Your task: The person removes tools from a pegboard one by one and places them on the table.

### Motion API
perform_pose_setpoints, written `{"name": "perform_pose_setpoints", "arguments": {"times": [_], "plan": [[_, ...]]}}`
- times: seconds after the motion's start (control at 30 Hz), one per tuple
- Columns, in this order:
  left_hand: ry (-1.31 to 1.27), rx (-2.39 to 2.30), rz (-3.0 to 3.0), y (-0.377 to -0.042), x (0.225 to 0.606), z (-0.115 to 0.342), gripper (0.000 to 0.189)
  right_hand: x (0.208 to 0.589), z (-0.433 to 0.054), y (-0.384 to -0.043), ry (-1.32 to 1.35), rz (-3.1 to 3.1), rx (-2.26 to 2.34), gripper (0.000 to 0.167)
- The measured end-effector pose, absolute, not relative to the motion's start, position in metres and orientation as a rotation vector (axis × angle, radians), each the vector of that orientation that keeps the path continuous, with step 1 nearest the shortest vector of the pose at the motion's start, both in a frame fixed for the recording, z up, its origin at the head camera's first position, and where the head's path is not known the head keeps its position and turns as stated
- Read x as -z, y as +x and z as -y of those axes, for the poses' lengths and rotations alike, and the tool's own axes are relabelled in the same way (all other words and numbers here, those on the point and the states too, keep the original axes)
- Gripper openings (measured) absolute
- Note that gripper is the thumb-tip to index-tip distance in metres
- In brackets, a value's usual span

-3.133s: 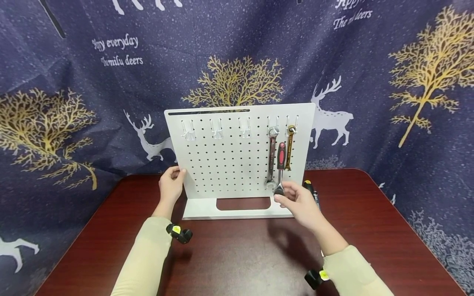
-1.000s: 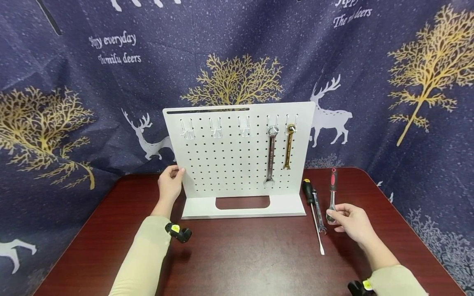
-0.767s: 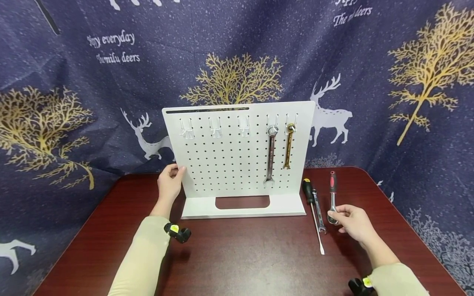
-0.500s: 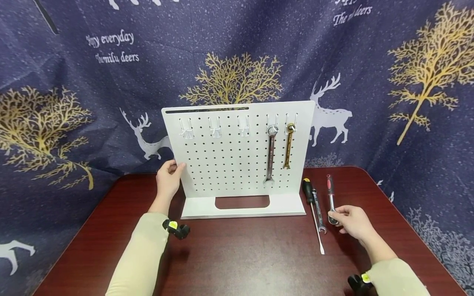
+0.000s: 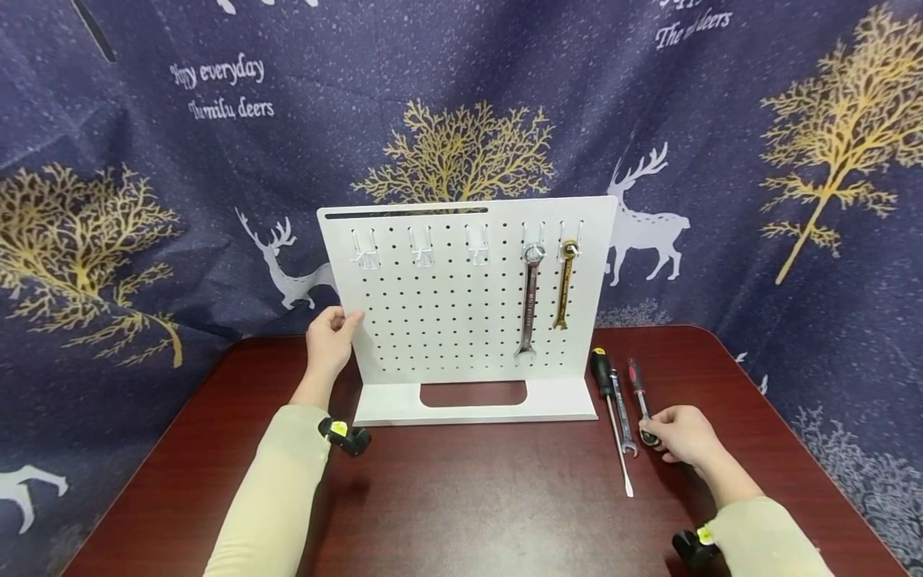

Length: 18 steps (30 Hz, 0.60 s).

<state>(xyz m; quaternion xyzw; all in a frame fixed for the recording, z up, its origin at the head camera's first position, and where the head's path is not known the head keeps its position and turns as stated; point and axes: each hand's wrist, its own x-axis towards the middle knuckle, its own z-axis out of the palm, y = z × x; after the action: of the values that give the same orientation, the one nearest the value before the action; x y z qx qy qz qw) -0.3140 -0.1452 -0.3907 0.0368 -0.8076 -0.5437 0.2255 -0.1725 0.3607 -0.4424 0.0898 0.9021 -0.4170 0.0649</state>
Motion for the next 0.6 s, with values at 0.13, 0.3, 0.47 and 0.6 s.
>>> {"name": "perform_pose_setpoints", "arguments": {"times": [0.13, 0.3, 0.47, 0.6], "plan": [[0.080, 1.471, 2.253, -0.3131, 0.3887, 0.1460, 0.027, 0.4436, -0.3615, -0.1750, 0.284, -2.707, 1.247, 0.035], [0.055, 1.412, 2.279, -0.3111, 0.3857, 0.1456, 0.025, 0.4431, -0.3609, -0.1784, 0.279, -2.707, 1.244, 0.036], [0.042, 1.402, 2.293, -0.3122, 0.3862, 0.1461, 0.026, 0.4435, -0.3596, -0.1796, 0.287, -2.700, 1.244, 0.037], [0.035, 1.401, 2.281, -0.3129, 0.3871, 0.1467, 0.026, 0.4430, -0.3587, -0.1805, 0.278, -2.723, 1.225, 0.039]]}}
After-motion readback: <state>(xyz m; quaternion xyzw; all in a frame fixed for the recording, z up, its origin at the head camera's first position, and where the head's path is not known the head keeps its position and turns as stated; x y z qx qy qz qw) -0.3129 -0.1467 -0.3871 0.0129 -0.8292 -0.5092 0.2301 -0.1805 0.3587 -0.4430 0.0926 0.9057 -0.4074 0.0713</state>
